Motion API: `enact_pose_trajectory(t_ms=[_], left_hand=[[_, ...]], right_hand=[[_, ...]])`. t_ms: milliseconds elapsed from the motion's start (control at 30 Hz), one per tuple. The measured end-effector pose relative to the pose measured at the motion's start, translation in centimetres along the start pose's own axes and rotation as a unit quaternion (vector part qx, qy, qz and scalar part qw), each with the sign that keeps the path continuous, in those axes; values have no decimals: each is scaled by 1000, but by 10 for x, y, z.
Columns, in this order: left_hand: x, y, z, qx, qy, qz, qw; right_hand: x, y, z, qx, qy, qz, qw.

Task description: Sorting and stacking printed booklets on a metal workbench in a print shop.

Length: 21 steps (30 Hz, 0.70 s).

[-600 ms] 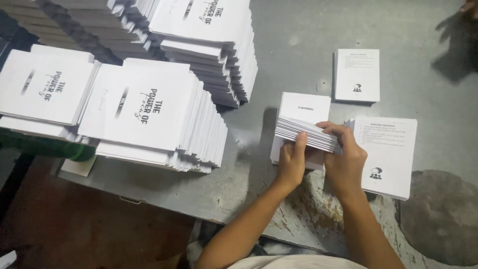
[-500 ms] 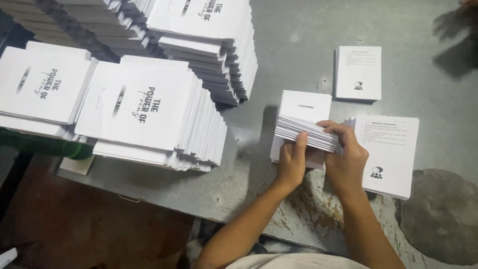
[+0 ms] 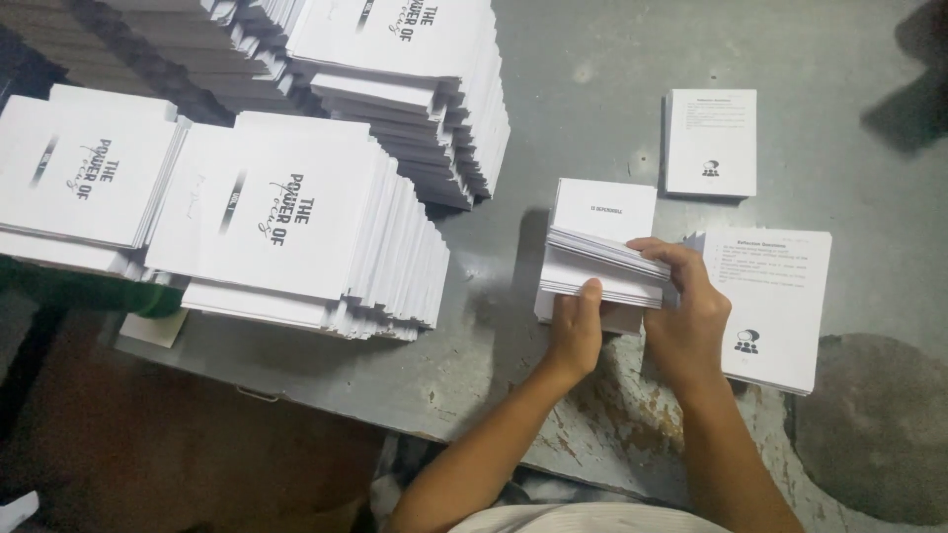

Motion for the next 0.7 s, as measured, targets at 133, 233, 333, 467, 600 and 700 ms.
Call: enact_pose_trajectory(t_ms=[133, 233, 333, 467, 600, 700], left_hand=[[-111, -1, -8, -5, 30, -3, 1000], [-111, -3, -7, 3, 25, -8, 1000], [-45, -2, -3, 15, 12, 14, 1000], [7, 1, 11, 7, 20, -21, 1000], [63, 2, 55, -156, -10, -153, 976], [141, 16, 100, -341, -161, -89, 922]], right_hand=[[-16, 3, -7, 9, 11, 9, 1000], [-11, 3, -4, 4, 0, 15, 1000], [-5, 3, -4, 6, 55, 68, 996], [14, 2, 2, 4, 79, 129, 989], [17, 9, 15, -2, 146, 113, 983], [-3, 19, 38, 11, 75, 42, 996]])
Point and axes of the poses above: each hand's wrist, its own z-axis away from the middle knuckle, its own y-axis out of the back of the hand, x = y × z, the point moved 1 cm from there along -z, towards the middle knuckle, and after that the axes turned 11 degrees about -x, right-handed, at the moved point
